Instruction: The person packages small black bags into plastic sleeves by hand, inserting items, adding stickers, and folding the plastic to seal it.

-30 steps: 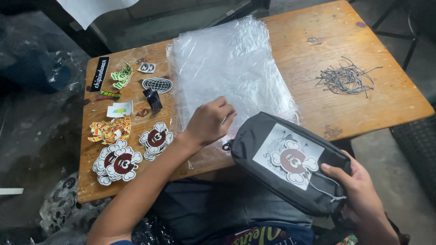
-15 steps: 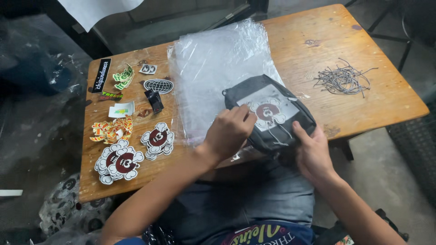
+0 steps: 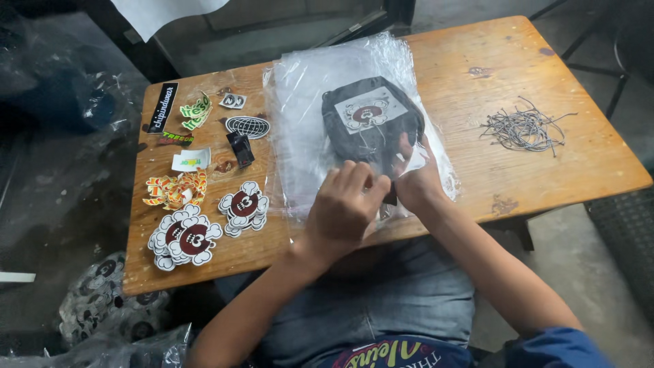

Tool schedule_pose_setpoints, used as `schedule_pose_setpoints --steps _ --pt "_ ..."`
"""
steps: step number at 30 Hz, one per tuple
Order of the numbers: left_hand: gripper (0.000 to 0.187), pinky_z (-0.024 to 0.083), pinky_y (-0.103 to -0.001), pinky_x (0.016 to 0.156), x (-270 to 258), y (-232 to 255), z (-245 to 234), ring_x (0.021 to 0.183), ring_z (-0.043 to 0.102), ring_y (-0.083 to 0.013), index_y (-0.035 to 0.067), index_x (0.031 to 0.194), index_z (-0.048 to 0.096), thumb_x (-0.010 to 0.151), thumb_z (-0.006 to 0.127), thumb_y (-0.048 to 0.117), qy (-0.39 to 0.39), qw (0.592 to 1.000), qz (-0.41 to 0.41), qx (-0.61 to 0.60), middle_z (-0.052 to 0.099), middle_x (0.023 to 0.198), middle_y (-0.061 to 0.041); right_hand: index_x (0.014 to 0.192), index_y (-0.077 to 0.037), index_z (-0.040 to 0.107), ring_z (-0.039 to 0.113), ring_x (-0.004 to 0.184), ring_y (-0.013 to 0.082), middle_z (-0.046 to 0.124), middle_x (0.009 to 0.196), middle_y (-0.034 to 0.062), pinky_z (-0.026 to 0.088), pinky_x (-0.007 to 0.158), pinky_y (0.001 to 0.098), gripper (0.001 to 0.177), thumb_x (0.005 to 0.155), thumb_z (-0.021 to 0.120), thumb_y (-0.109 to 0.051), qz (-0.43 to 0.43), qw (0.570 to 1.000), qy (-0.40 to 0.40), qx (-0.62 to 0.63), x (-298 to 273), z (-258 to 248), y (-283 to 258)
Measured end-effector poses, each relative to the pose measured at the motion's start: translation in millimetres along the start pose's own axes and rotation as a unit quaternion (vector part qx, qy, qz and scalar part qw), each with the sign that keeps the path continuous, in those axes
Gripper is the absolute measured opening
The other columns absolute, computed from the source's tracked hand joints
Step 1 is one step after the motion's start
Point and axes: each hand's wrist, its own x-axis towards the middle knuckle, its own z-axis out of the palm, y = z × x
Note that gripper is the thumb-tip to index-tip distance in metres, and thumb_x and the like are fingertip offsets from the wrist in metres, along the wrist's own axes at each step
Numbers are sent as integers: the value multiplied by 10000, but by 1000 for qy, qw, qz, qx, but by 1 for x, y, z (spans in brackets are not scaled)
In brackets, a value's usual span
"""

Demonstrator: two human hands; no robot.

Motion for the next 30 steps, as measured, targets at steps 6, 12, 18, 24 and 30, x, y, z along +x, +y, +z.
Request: schedule_pose_setpoints --steps 6,12,18,24,30 --pt "396 556 -514 818 -24 3 -7 1118 542 -426 81 1212 464 912 706 169 -253 899 -357 -29 415 1074 -119 1490 -216 398 551 1398 350 489 1559 84 554 1043 531 647 948 744 -146 55 997 40 -39 -36 24 -19" --pt "370 596 -515 663 -31 3 -30 866 734 -448 8 1358 456 993 501 48 -307 818 -476 -95 662 992 -290 1461 -222 384 669 1146 285 463 1369 127 625 963 486 585 971 679 -101 72 992 104 -8 -8 5 -3" --pt "195 598 -493 718 -41 -4 -27 882 756 -435 118 1187 434 1043 525 212 -178 810 -526 -186 726 947 -267 917 -29 538 490 633 87 474 740 2 424 528 211 240 959 744 -144 -18 992 114 -59 5 3 19" --pt "106 609 -389 526 -49 -3 -19 706 729 -353 90 1061 484 975 519 38 -77 849 -479 -207 660 802 -196 1103 69 650 727 835 283 685 879 201 613 726 432 307 951 715 -190 -12 979 131 -157 14 -3 17" --pt "96 621 -417 521 -52 -5 -18 737 731 -362 88 1035 480 976 509 18 -72 861 -466 -187 632 820 -176 1462 49 417 614 1308 402 589 1358 282 544 1098 501 660 965 794 -165 39 982 177 44 64 -30 48"
